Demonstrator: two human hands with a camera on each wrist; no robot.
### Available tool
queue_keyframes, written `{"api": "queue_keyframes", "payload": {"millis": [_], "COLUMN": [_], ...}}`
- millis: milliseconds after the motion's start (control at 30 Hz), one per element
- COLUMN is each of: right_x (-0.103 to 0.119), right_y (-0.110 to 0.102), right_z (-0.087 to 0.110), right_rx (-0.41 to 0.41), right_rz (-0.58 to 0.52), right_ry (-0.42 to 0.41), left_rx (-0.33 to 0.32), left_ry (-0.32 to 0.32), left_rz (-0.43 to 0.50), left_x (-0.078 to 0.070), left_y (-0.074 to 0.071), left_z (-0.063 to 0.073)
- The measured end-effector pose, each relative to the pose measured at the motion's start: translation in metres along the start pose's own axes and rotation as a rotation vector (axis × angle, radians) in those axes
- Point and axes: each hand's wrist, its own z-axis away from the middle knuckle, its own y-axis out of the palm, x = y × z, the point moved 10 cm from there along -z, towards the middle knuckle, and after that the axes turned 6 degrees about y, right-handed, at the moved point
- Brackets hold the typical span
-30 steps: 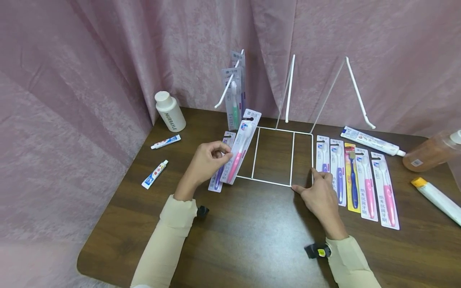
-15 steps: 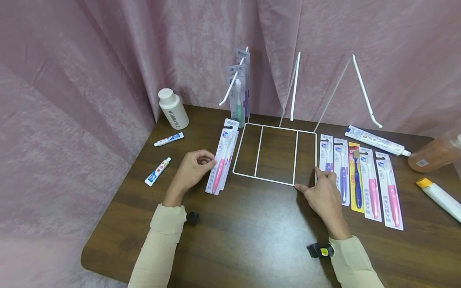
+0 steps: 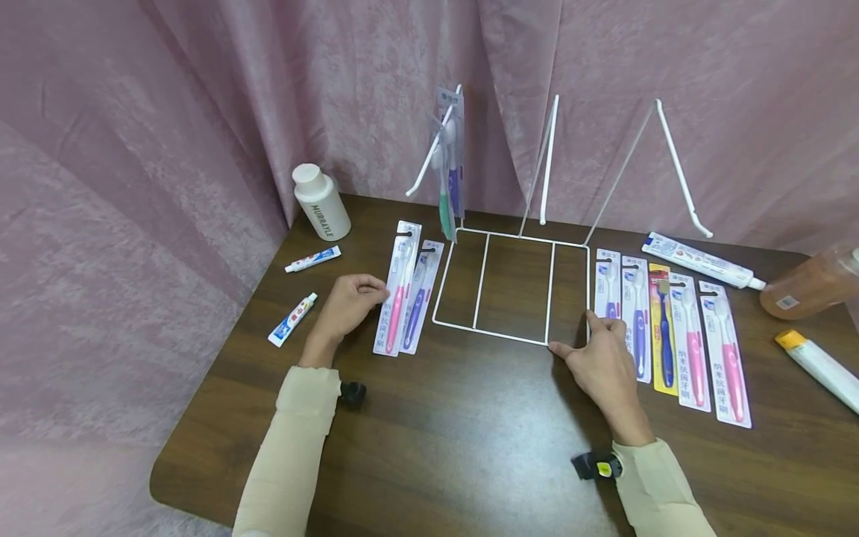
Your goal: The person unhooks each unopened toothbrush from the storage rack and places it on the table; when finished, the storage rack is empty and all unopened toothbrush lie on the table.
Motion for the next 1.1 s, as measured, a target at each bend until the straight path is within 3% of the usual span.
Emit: {"api": "queue_keyframes", "payload": {"millis": [267, 400, 500, 633, 700, 767, 900, 1000, 1100], "right_x": [0.0, 0.0, 0.0, 0.0, 0.0, -0.001, -0.002, -0.001, -0.002], "right_y": [0.0, 0.0, -0.001, -0.001, -0.001, -0.001, -0.001, -0.001, 0.0], "right_z": [0.0, 0.0, 0.0, -0.001, -0.001, -0.002, -0.002, -0.002, -0.002], "right_rx": [0.002, 0.0, 0.0, -0.001, 0.001, 0.003, 0.002, 0.001, 0.006], "right_rz": [-0.006, -0.004, -0.005, -0.004, -0.003, -0.001, 0.002, 0.0, -0.001], "right_ry": [0.004, 0.002, -0.001, -0.004, -0.001, 0.004, 0.005, 0.003, 0.006], "left_rx": [-0.03, -0.027, -0.024, -0.029, -0.014, -0.014, -0.032, -0.051, -0.054], "left_ry": [-0.055, -0.113, -0.14, -0.174, -0.191, -0.194, -0.186, -0.193, -0.211], "left_rz": [-0.11, -0.158, -0.208, -0.248, -0.25, -0.262, -0.287, -0.291, -0.304], "left_x": [0.048, 0.035, 0.036, 0.077, 0.086, 0.08, 0.04, 0.018, 0.012], "left_y": [-0.008, -0.006, -0.005, -0.007, -0.005, -0.004, -0.001, 0.001, 0.003], "left_z": [-0.033, -0.031, -0.034, -0.056, -0.06, -0.058, -0.037, -0.022, -0.015]}}
